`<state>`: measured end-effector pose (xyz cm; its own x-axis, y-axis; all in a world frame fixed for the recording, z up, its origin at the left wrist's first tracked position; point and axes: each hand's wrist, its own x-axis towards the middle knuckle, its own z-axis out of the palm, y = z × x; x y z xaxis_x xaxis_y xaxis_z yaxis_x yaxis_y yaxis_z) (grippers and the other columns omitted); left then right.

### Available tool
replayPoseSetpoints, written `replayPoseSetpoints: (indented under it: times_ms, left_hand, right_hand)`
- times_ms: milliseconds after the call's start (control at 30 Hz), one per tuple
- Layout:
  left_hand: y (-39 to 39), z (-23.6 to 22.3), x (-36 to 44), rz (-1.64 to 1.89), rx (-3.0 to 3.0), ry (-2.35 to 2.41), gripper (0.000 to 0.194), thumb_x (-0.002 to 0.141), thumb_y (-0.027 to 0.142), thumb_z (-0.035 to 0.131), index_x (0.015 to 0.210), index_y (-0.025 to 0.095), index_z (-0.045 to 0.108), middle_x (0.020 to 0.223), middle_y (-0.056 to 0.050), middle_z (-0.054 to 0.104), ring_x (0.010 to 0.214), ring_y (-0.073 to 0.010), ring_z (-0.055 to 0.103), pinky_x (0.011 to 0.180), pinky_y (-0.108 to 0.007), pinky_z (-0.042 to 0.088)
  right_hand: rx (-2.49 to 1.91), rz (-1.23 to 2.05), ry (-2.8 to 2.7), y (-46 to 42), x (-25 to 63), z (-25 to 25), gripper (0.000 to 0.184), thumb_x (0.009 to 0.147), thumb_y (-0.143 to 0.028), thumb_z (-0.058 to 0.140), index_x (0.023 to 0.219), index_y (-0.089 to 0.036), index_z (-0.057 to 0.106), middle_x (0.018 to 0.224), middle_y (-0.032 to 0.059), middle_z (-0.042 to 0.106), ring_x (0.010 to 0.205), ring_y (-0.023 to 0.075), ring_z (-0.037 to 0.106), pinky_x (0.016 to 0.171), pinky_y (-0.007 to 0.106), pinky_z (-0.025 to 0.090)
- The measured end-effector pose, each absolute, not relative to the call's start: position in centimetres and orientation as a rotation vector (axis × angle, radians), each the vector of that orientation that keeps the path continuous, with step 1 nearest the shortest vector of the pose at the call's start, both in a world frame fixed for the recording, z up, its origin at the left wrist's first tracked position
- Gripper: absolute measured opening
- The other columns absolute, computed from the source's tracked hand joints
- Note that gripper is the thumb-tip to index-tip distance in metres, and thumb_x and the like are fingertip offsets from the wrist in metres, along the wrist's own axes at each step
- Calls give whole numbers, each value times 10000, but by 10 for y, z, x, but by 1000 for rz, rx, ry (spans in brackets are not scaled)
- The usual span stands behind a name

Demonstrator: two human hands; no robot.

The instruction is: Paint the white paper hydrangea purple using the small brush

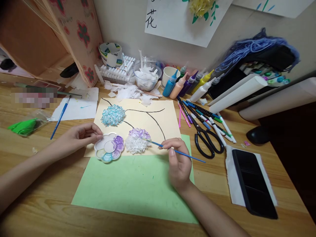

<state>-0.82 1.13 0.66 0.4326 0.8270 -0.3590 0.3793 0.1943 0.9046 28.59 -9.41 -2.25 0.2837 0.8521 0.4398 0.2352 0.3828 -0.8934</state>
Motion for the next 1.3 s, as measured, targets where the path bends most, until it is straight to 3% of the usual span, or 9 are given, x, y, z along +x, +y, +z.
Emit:
replayPoseSetpoints:
  times_ms: [1300]
  left_hand:
    - [11, 6, -10, 419, 1484, 1183, 281, 766, 435, 729, 852, 184, 637, 749, -1, 628, 699, -139, 581, 616, -225, 460]
  right_hand:
    - [-1177, 477, -1373, -94, 285, -20, 200, 930, -189, 428, 847, -219, 607, 764, 23, 605, 759, 182, 571, 698, 349, 443]
